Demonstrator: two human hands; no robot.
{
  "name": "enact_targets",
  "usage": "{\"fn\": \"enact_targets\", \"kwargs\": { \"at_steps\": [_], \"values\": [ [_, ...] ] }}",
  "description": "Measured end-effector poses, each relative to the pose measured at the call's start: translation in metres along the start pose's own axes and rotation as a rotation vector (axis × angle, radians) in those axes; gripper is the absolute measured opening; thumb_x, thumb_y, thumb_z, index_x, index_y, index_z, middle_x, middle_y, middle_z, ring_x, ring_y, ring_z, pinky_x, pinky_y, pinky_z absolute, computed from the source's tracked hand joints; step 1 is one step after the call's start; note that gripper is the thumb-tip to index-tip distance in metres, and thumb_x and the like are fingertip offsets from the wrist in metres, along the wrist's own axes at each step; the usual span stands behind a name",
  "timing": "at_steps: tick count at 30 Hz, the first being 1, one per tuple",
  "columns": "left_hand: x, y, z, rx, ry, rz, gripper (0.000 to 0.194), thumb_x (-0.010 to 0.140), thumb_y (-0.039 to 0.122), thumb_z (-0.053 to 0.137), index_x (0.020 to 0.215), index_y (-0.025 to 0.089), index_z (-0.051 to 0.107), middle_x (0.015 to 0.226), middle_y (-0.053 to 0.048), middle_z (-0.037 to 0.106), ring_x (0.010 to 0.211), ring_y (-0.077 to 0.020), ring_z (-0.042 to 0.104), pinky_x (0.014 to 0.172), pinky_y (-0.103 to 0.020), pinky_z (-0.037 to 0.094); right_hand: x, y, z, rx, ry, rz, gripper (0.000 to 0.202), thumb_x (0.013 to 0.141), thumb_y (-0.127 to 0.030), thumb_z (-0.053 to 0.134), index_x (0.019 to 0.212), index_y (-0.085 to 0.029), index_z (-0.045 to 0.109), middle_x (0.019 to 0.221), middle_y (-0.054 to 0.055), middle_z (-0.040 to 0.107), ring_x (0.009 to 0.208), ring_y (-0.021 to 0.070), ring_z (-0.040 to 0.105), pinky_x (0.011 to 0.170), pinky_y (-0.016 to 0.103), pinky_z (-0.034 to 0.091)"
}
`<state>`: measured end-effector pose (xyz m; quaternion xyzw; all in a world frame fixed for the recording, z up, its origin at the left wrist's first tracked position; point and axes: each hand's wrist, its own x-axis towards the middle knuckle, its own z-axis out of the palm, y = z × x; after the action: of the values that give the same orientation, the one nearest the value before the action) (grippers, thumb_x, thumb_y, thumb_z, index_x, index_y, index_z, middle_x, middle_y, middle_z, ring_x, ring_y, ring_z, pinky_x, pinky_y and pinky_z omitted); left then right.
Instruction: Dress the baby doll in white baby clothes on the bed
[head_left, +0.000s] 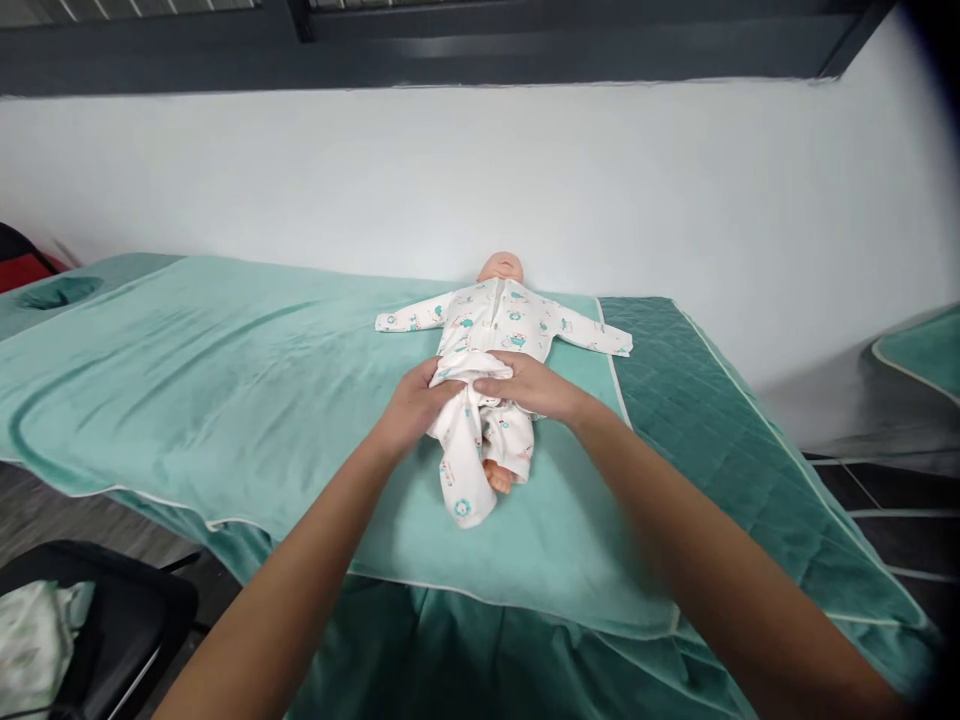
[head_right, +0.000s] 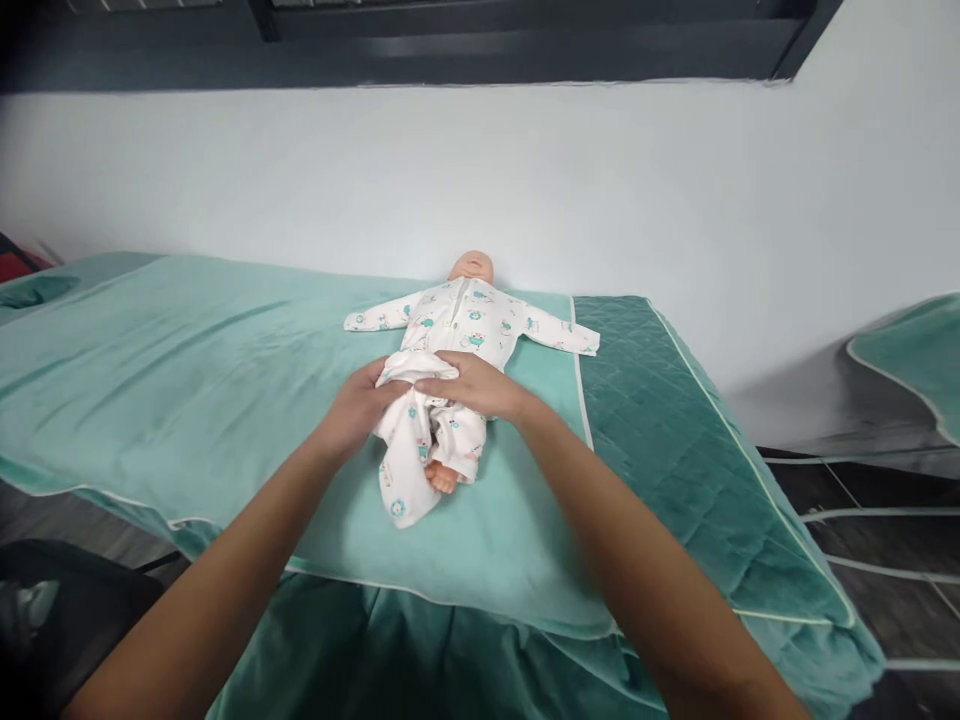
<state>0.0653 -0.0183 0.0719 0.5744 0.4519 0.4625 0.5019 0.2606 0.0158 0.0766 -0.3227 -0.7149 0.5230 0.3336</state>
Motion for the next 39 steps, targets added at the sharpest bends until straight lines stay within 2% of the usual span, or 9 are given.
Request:
{"fn": "enact_targets", "kwargs": {
  "at_steps": [3,8,11,15,19,24,27,34,39],
  "values": [
    [-0.009,0.003,-0.001,-0.048,0.000,0.000,0.037,0.073,0.037,0.070,0.103,0.016,0.067,0.094,-0.004,0.069,0.078,-0.0179,0.060,0.069,-0.026,0.045,-0.003,-0.012,0.000,-0.093,-0.111,0.031,0.048,0.075,-0.045,0.076,0.116,-0.021,0.069,0.113,0.004,0.070,0.107,0.0237,0.062,0.093,0.036,0.047],
    [-0.033,0.004,0.000,-0.113,-0.099,-0.046,0.039,0.071,0.038,0.077,0.103,0.017,0.069,0.095,-0.004,0.070,0.082,-0.0192,0.061,0.071,-0.027,0.044,-0.006,-0.018,-0.002,-0.201,-0.237,0.083,0.044,0.075,-0.043,0.076,0.113,-0.022,0.072,0.109,0.003,0.072,0.103,0.0233,0.064,0.089,0.033,0.049],
    [-0.048,0.003,0.008,-0.039,-0.042,-0.088,0.037,0.075,0.045,0.074,0.097,0.016,0.070,0.087,-0.002,0.068,0.076,-0.0177,0.059,0.067,-0.026,0.042,-0.006,-0.017,-0.004,-0.236,-0.289,0.104,0.041,0.075,-0.043,0.075,0.108,-0.019,0.074,0.104,0.003,0.073,0.101,0.0234,0.064,0.086,0.033,0.048],
    [-0.064,0.006,0.022,-0.083,0.064,-0.144,0.040,0.077,0.052,0.071,0.094,0.016,0.068,0.084,-0.002,0.066,0.074,-0.0168,0.057,0.065,-0.025,0.041,-0.006,-0.018,-0.001,-0.273,-0.269,0.093,0.039,0.076,-0.042,0.072,0.107,-0.019,0.073,0.104,0.003,0.072,0.100,0.0232,0.063,0.084,0.032,0.047],
    [-0.075,0.011,0.030,-0.218,0.090,-0.188,0.041,0.079,0.051,0.070,0.099,0.017,0.067,0.094,-0.004,0.068,0.081,-0.0178,0.059,0.069,-0.026,0.043,-0.007,-0.016,0.004,-0.348,-0.229,0.094,0.039,0.076,-0.047,0.072,0.103,-0.020,0.073,0.097,0.002,0.072,0.092,0.0221,0.063,0.079,0.031,0.046],
    [-0.090,0.020,0.036,-0.206,0.147,-0.235,0.035,0.078,0.050,0.072,0.088,0.016,0.065,0.076,0.000,0.061,0.066,-0.0114,0.051,0.058,-0.023,0.038,-0.006,-0.011,0.003,-0.390,-0.211,0.098,0.033,0.072,-0.043,0.074,0.095,-0.020,0.073,0.093,0.001,0.071,0.090,0.0210,0.063,0.078,0.029,0.044],
    [-0.102,0.022,0.042,-0.203,0.181,-0.275,0.035,0.078,0.050,0.072,0.090,0.016,0.066,0.078,-0.001,0.061,0.067,-0.0117,0.051,0.058,-0.023,0.038,-0.005,-0.010,0.001,-0.447,-0.239,0.062,0.030,0.070,-0.040,0.075,0.092,-0.020,0.073,0.092,0.000,0.071,0.089,0.0206,0.063,0.077,0.029,0.043],
    [-0.131,0.004,0.063,-0.396,0.258,-0.287,0.028,0.084,0.044,0.067,0.095,0.018,0.066,0.086,-0.003,0.063,0.073,-0.0122,0.054,0.063,-0.024,0.042,-0.004,-0.007,0.002,-0.534,-0.308,0.034,0.021,0.066,-0.031,0.076,0.085,-0.022,0.073,0.088,-0.002,0.071,0.082,0.0180,0.064,0.072,0.026,0.042],
    [-0.143,-0.022,0.065,-0.508,0.451,-0.285,0.029,0.080,0.041,0.072,0.093,0.017,0.066,0.094,-0.004,0.066,0.072,-0.0116,0.055,0.059,-0.023,0.042,-0.003,-0.010,0.007,-0.672,-0.355,0.060,0.023,0.067,-0.038,0.076,0.083,-0.023,0.073,0.087,-0.002,0.071,0.079,0.0173,0.062,0.066,0.025,0.038]
  ]
}}
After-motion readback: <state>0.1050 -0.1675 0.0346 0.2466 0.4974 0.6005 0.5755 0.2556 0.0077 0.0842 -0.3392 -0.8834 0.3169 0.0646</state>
